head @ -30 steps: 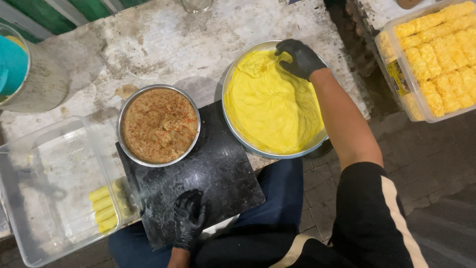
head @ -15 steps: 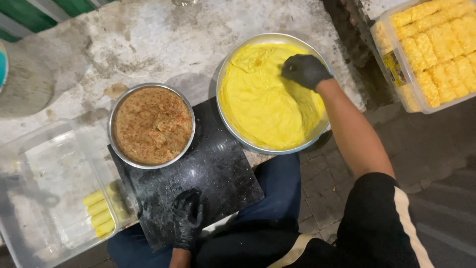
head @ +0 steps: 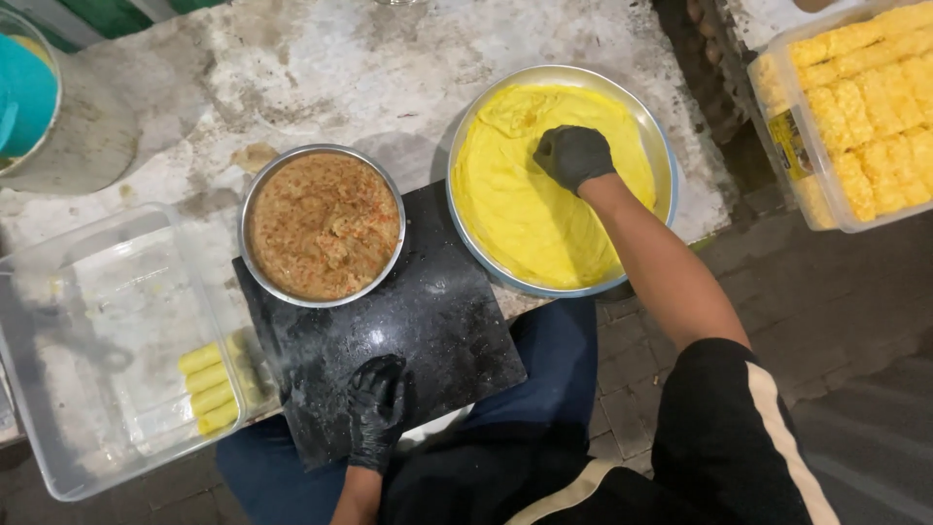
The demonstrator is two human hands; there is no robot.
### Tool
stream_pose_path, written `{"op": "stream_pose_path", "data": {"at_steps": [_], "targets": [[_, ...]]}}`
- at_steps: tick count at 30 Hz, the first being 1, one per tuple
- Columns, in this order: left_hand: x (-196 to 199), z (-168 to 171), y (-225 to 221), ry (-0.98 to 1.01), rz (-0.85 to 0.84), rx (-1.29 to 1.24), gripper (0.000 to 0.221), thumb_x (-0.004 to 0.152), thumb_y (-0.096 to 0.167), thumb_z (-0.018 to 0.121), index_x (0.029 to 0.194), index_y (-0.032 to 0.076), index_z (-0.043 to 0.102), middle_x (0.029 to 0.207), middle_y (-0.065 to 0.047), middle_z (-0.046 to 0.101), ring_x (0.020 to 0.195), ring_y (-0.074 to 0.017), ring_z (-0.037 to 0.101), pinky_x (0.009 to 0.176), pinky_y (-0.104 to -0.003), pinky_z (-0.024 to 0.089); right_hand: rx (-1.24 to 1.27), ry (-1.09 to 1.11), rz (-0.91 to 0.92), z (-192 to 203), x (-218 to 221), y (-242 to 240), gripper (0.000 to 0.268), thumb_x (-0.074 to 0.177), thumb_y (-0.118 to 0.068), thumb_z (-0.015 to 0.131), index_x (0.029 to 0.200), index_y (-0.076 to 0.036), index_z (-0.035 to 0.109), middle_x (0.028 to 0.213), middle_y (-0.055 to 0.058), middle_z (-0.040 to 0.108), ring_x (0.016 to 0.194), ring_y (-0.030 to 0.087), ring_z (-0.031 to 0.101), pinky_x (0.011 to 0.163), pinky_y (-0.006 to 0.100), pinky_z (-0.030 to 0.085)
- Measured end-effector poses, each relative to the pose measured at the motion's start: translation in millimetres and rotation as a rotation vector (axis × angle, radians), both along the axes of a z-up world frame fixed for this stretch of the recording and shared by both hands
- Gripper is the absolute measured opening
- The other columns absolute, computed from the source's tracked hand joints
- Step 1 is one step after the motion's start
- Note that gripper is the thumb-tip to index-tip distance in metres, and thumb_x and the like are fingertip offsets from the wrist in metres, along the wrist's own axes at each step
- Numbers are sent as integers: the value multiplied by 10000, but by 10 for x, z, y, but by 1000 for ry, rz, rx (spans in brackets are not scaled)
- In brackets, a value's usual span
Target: Rolling thin yellow pastry sheets with a savory filling into cylindrical shapes.
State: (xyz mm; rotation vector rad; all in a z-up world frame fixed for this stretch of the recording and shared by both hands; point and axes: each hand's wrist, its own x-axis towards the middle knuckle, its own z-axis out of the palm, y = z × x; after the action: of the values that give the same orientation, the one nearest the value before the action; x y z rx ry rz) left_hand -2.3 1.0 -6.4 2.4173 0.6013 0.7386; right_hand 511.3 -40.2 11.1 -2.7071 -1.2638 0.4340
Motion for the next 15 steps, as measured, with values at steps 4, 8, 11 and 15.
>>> {"op": "stream_pose_path", "data": {"at_steps": [4, 8, 11, 15], "targets": [[-13, 21, -4, 23, 27, 5, 209, 926, 131, 600, 1109, 84, 687, 1136, -93, 662, 1072, -281, 614, 994, -418, 499, -29, 165, -141, 493, -159, -8, 336, 927, -437, 531, 1051, -176, 703, 982, 61, 694, 869, 314, 622, 694, 426, 492], [-27, 36, -9, -4, 1, -63, 220, 928, 112, 571, 1114, 77, 684, 1137, -99, 657, 1079, -289, 613, 998, -425, 485, 146, 294, -392, 695, -210, -123, 266, 917, -392, 543, 968, -187, 705, 964, 59, 687, 855, 277, 616, 685, 398, 485], [-2, 53, 8, -21, -6, -57, 215, 930, 127, 569, 1104, 76, 685, 1130, -101, 660, 1069, -290, 619, 994, -425, 485, 230, 263, -466, 608, -73, -207, 279, 908, -391, 537, 989, -173, 690, 1003, 62, 687, 894, 288, 615, 729, 405, 484], [-1, 49, 8, -23, -11, -73, 225, 930, 139, 557, 1109, 90, 684, 1130, -97, 660, 1069, -285, 617, 991, -423, 481, 299, 361, -574, 822, -156, -239, 298, 869, -283, 502, 655, -157, 336, 673, 16, 361, 658, 154, 306, 579, 385, 233]]}}
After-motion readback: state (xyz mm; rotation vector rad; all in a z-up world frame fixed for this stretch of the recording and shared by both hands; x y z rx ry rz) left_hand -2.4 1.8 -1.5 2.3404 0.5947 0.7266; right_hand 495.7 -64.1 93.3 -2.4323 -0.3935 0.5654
